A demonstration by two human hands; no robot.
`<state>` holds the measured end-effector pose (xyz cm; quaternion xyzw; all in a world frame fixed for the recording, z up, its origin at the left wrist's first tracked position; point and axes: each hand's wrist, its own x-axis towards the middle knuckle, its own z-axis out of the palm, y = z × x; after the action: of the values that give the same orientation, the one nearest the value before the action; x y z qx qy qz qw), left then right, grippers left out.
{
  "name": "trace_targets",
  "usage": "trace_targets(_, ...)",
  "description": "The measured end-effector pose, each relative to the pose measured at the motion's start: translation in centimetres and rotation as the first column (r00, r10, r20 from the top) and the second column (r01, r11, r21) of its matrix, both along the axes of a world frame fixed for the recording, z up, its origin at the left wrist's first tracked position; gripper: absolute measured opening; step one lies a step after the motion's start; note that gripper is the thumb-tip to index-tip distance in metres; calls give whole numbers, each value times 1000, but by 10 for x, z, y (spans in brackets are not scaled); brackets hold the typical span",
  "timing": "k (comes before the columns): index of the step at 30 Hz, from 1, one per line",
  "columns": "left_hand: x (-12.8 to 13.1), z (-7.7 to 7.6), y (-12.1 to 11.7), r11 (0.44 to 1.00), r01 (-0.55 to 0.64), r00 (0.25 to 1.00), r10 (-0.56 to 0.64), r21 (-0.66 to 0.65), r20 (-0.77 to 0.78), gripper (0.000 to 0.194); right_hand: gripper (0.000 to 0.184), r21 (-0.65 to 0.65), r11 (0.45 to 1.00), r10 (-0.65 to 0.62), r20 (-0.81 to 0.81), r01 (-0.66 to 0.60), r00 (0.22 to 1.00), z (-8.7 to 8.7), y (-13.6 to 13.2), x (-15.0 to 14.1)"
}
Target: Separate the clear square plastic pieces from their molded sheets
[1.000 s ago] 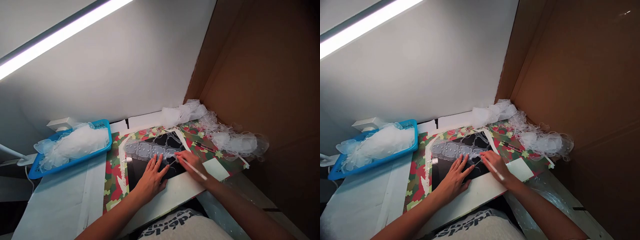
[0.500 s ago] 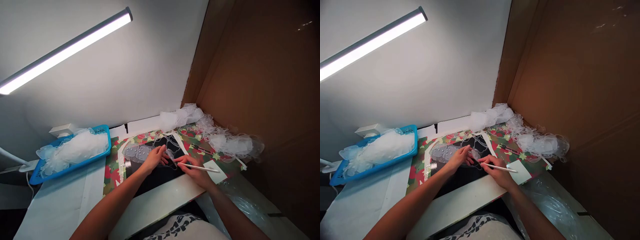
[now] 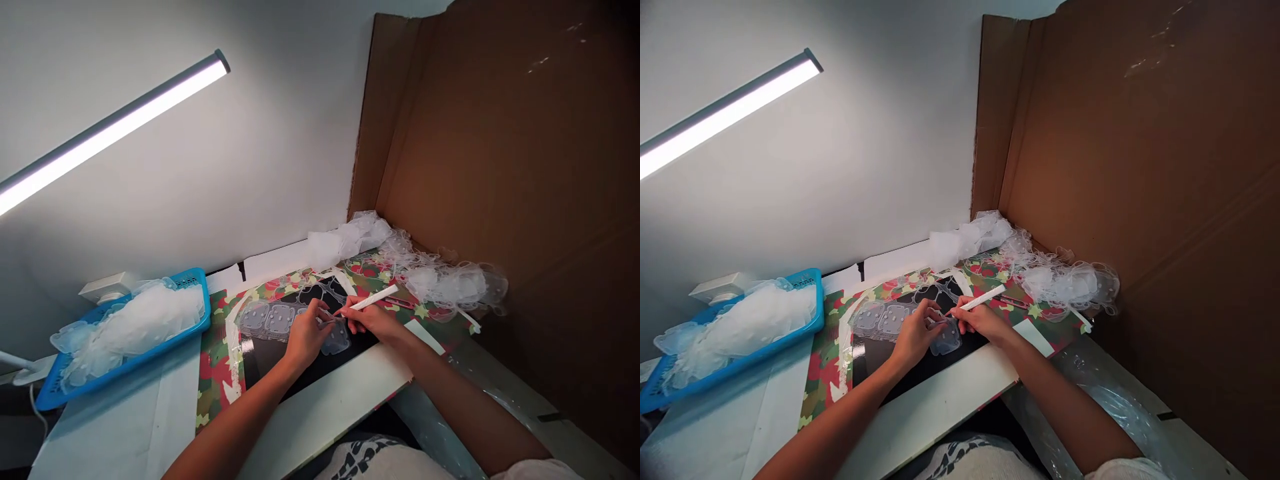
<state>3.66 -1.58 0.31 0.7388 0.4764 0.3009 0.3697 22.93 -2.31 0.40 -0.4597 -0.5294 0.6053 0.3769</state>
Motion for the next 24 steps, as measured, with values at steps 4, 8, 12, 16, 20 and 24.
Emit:
trace_targets(4,0,-3,-1,1000,4,999,-4,-2,35,23,35,27,999,-21,17,21,1000,1,1,-2)
trace_targets(8,-2,-7,-3,1000,-10,997,9,13,74,23,36,50,996,-72,40,70,997,-2,5,-3)
trace_targets(12,-3,-6,-2,1000,-10,994,10,-2,113,22,39,-63,998,17,-25,-19,1000,4,4,-3)
trace_targets(16,-1,-5,-5,999,-26,991,22,25,130,20,33,-52,998,23,71,-19,997,10,2,-7)
trace_targets(20,-6,-2,-27,988,-80,990,62,135,128,8,21,144,981,-177,357,133,917,8,5,-4)
trace_targets(24,-22,11,-54,968,-226,919,175,108,353,11,19,222,969,-198,458,104,867,2,7,9)
